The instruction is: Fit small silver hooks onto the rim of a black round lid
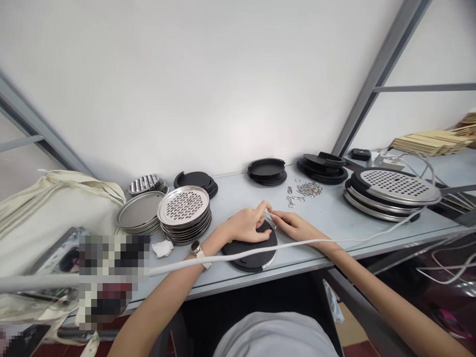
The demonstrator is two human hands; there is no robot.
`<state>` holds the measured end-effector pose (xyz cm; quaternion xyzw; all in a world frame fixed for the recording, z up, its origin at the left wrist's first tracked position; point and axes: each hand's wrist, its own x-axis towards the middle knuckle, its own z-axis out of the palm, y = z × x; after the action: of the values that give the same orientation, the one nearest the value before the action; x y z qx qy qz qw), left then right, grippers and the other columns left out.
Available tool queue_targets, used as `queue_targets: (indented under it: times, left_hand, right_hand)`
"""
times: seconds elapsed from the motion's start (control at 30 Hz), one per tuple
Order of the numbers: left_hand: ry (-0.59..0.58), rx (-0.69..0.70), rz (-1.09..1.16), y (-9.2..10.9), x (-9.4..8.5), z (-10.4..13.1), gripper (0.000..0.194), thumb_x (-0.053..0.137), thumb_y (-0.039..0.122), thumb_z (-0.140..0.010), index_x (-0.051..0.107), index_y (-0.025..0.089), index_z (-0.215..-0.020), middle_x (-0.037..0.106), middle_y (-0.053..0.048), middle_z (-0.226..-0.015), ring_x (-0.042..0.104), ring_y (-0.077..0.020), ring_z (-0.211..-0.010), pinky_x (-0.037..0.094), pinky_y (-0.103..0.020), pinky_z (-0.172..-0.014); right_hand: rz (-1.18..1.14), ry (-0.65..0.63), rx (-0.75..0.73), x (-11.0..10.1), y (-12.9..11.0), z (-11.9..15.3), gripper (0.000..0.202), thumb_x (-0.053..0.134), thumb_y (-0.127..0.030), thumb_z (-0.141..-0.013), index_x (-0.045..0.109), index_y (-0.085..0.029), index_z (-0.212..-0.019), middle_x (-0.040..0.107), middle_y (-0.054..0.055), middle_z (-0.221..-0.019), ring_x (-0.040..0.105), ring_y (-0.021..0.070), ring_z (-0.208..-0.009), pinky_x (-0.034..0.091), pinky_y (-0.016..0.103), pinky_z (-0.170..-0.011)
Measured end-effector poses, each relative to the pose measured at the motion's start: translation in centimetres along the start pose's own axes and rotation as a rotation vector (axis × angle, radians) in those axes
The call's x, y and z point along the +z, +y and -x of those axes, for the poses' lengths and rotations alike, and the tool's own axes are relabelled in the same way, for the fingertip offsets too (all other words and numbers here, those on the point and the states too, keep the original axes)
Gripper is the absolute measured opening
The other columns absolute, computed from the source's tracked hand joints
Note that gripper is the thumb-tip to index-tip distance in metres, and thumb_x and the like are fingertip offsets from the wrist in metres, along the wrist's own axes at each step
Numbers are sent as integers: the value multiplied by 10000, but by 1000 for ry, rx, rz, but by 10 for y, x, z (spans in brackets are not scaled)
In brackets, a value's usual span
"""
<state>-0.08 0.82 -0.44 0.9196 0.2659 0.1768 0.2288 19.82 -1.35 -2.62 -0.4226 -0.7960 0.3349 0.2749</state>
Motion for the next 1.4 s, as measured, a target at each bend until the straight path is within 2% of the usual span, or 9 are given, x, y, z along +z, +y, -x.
queue_targets:
  times: [0.07,0.13,0.33,0.57,0.77,1.07,1.4]
  left_hand:
    - [-14,-7,-29,1,0,0,440,569,283,-755,336,198,-1119,445,85,-605,444,-97,-519,331,-203,-525]
    - [-23,-14,-76,2,-1,-1,418,554,305,-770,344,197,-1115,457,77,-615,449,-100,-521,330,-206,-527]
    - [-32,-25,-200,-2,-5,-3,326,499,357,-815,398,201,-1083,502,53,-647,478,-117,-544,336,-222,-545]
    - [-4,-13,-312,-3,-5,-3,212,473,384,-840,472,199,-942,567,21,-708,489,-126,-562,313,-237,-535]
    - [-10,53,-353,-4,-4,-4,152,454,345,-860,487,196,-856,592,9,-783,508,-123,-613,315,-245,-562]
    - [-28,38,-365,-2,-4,-4,142,453,329,-864,488,200,-913,602,-4,-827,537,-136,-644,329,-253,-569]
    - [-38,61,-360,-1,-6,-3,124,445,305,-868,498,206,-921,609,-4,-850,548,-141,-675,352,-254,-603]
  right_hand:
    - [-17,-45,-25,-1,-3,0,454,319,-489,-927,622,-163,-1015,639,43,-849,533,166,-722,420,275,-716]
    - [-10,-72,-24,0,-4,1,467,314,-492,-929,631,-164,-1026,644,44,-844,541,169,-711,419,275,-713]
    - [40,-42,-1,2,-2,0,439,317,-485,-928,620,-167,-933,620,32,-761,527,164,-665,397,263,-647]
    - [96,-29,-6,3,5,0,378,327,-442,-933,542,-176,-771,552,0,-680,487,138,-619,365,247,-605]
    - [129,8,-17,6,6,0,359,335,-411,-927,480,-180,-694,486,-22,-620,421,114,-564,318,235,-553]
    - [131,19,-33,7,4,1,345,333,-397,-925,529,-178,-743,539,-3,-644,441,120,-563,332,242,-553]
    - [144,14,-23,6,4,1,302,348,-360,-913,501,-181,-722,493,-21,-620,428,117,-556,318,232,-539]
